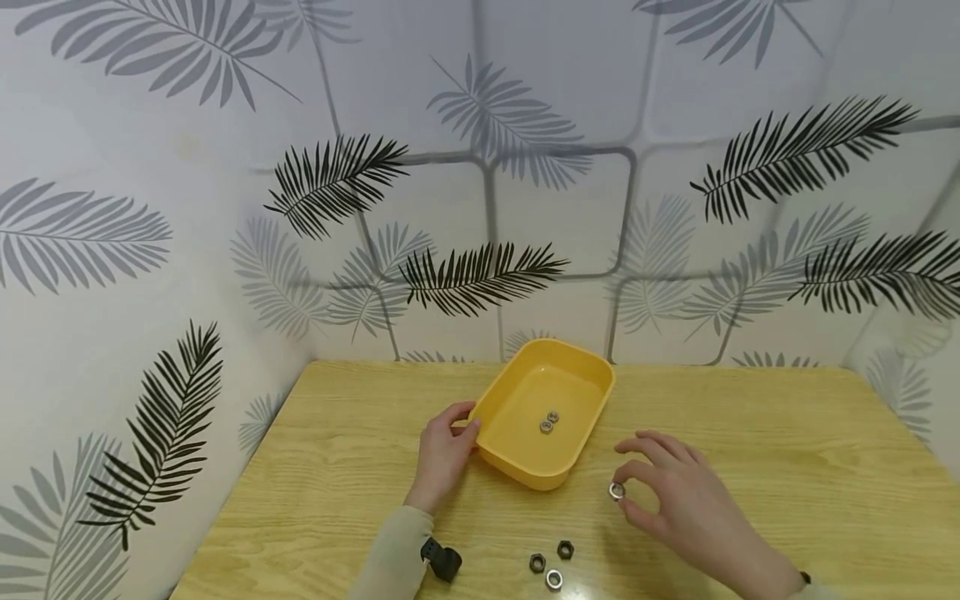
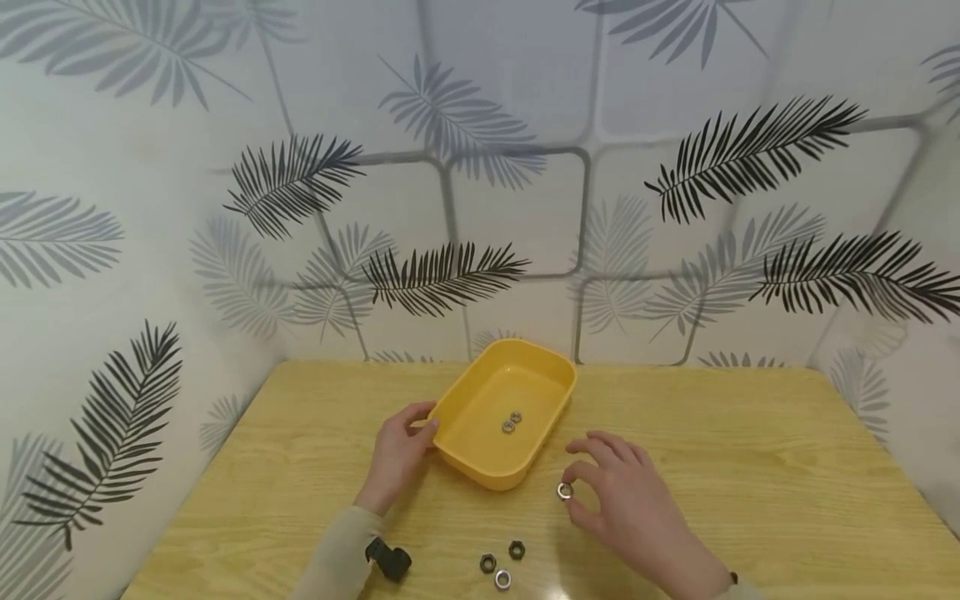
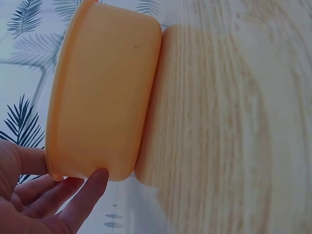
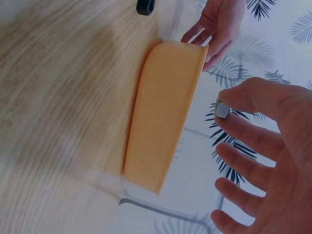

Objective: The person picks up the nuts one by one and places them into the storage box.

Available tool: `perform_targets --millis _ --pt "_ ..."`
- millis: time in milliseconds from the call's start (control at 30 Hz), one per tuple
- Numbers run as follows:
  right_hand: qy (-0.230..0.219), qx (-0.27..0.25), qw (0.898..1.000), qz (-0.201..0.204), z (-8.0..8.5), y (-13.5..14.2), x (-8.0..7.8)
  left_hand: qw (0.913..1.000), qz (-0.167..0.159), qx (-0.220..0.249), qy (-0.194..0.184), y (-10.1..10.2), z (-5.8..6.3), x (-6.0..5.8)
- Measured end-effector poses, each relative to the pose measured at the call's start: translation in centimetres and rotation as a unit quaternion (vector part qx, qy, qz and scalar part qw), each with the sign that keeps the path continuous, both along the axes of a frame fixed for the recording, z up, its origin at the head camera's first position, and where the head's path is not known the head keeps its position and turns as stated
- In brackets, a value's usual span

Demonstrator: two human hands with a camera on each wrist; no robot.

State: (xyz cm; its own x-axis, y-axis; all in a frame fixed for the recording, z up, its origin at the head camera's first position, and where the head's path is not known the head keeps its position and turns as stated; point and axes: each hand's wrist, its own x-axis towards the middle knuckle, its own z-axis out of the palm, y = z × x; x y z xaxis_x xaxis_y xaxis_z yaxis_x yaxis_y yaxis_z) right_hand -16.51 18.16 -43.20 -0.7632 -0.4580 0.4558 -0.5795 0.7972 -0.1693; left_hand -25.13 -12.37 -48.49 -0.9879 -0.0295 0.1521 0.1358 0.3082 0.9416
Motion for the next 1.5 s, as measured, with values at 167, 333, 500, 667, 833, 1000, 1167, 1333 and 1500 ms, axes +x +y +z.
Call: perform_targets --millis 167,333,500,667,833,1000,1167,1333,1500 --pt "0.024 -0.012 1.0 0.001 0.2 0.2 -0.4 1.0 -0.003 0.004 0.002 -0.1 -0.2 0.0" --pt "0.04 -0.029 0.999 0.003 0.4 0.5 -1.0 1.0 -0.003 0.007 0.001 -0.1 -0.3 0.0" --pt "0.044 -0.038 0.998 0.001 0.3 0.9 -1.7 1.0 -0.001 0.009 0.001 0.0 -0.4 -0.1" --pt "0.043 -0.037 0.998 -0.002 0.4 1.2 -2.4 1.0 0.002 0.008 0.003 0.0 -0.4 -0.2" --pt "0.041 -0.031 0.999 -0.009 0.9 1.3 -2.9 1.0 0.0 0.007 0.005 0.0 -0.4 -0.3" --pt "0.045 -0.031 0.998 -0.012 1.2 1.3 -3.4 1.0 0.001 0.0 0.006 0.0 -0.4 -0.2" --pt "0.048 -0.037 0.998 -0.013 1.5 1.4 -4.0 1.0 0.001 0.002 0.005 -0.1 -0.4 -0.2" --pt "0.049 -0.037 0.998 -0.015 1.7 1.3 -4.6 1.0 0.0 0.008 0.004 -0.1 -0.4 -0.2" --pt "0.041 -0.037 0.998 -0.018 1.9 1.2 -5.0 0.9999 -0.001 0.011 0.005 -0.1 -0.3 -0.1"
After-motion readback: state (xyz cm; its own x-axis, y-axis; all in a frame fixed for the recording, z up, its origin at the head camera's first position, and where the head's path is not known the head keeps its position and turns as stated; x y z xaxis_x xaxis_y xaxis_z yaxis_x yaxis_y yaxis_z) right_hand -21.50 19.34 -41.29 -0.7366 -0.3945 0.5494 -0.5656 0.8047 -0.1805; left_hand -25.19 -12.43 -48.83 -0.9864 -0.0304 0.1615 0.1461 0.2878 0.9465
